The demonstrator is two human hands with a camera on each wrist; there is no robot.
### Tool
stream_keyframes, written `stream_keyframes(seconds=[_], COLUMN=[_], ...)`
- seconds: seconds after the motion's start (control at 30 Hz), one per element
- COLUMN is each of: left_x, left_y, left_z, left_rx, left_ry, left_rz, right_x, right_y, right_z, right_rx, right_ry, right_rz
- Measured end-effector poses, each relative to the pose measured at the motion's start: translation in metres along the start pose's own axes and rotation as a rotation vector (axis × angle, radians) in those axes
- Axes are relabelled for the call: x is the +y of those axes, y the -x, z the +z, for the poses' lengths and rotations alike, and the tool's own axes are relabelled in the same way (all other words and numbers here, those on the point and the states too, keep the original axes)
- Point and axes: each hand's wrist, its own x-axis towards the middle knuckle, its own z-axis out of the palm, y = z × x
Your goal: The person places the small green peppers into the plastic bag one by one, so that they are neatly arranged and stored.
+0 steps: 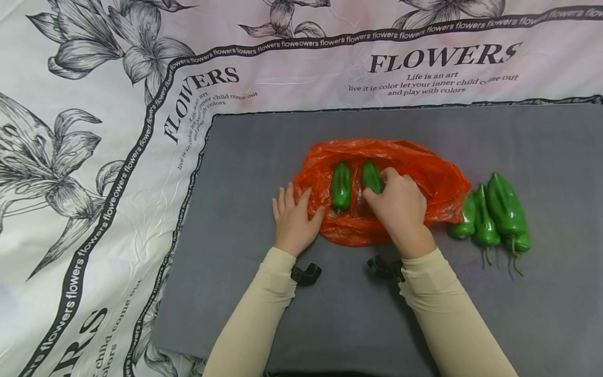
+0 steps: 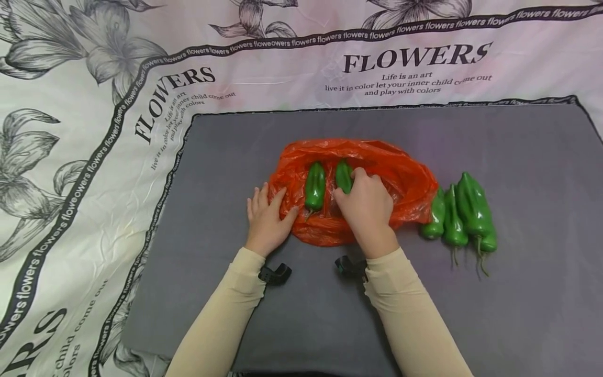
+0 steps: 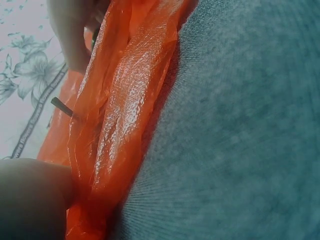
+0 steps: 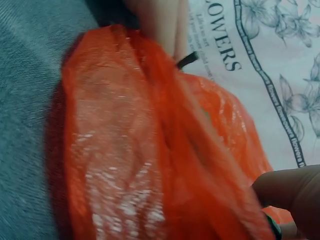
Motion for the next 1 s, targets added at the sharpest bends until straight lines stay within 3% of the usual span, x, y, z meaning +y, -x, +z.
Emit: stream_keyframes(seconds=[1.0], left_x=[0.003], left_y=[0.001], left_z=[0.001], left_rx=[0.001], left_ry=[0.004], left_rz=[0.005], right_x=[0.002], right_y=[-0.008], right_z=[0.027], right_rx=[-0.025], right_ry=[0.007], right_rz=[-0.008])
